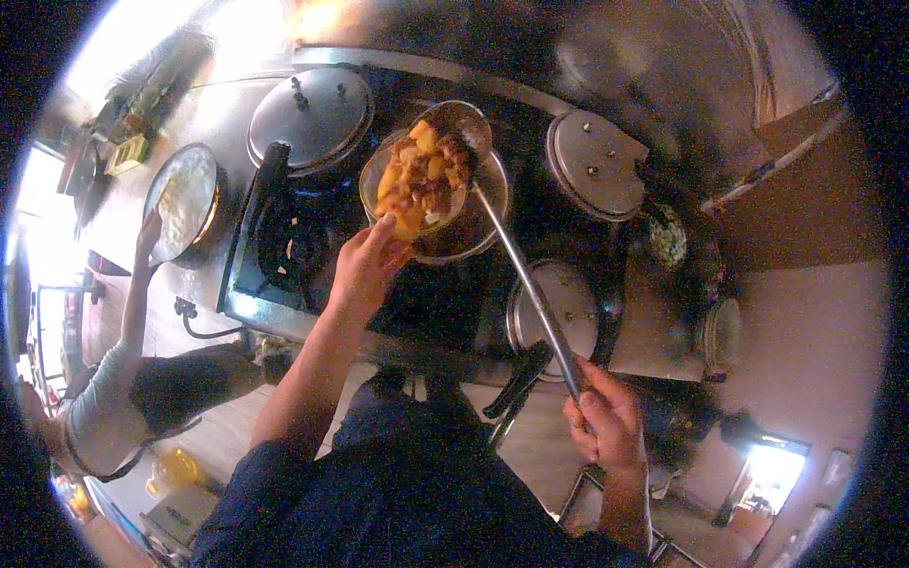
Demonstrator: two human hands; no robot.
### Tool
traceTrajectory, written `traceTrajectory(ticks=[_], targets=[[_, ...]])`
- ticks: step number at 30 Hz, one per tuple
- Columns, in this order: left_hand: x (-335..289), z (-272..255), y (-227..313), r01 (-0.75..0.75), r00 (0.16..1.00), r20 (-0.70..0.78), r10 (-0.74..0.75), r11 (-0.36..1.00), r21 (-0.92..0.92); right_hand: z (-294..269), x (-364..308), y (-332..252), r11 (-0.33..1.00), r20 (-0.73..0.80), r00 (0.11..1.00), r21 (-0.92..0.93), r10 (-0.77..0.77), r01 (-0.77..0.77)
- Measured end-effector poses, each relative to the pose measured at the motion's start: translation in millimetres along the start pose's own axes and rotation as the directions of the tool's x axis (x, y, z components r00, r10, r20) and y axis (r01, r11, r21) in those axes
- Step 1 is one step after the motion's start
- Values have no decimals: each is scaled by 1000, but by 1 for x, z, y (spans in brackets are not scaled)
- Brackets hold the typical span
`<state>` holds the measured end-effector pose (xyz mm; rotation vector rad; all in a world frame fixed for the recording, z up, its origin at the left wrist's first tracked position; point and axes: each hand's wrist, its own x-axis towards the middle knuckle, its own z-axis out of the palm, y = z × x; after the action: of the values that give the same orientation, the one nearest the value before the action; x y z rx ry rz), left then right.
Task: The person scoops stew from a pot into a bowl using a ladle, then adds more stew to a second bowl. They place the bowls on the counter, add chopsticks, and cover one bowl with a lid.
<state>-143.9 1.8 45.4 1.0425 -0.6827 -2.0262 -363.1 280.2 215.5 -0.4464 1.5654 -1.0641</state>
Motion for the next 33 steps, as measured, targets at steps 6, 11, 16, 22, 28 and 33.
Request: traceTrajectory(ticks=[6,11,16,22,28,33], targets=[[-9,-10,-14,-13,1000,-11,12,995,-96,-1,-5,1,1000,0,1000,-4,4,-4],[-20,-29,-22,-54,998,14,56,993,-105,-8,-8,9,990,33,999,136,29,-33],[-29,-40,-19,-82,995,52,90,985,-149,-13,-13,11,983,91,996,183,-14,-3],[-34,-48,-18,-83,990,92,106,972,-218,-10,-19,3,994,47,999,101,24,-28],[-31,-52,-21,-68,979,169,110,969,-238,-2,-18,-2,998,58,998,69,8,-12],[-33,-50,-22,-18,985,163,60,968,-248,0,-18,-5,998,89,996,55,15,-20]])
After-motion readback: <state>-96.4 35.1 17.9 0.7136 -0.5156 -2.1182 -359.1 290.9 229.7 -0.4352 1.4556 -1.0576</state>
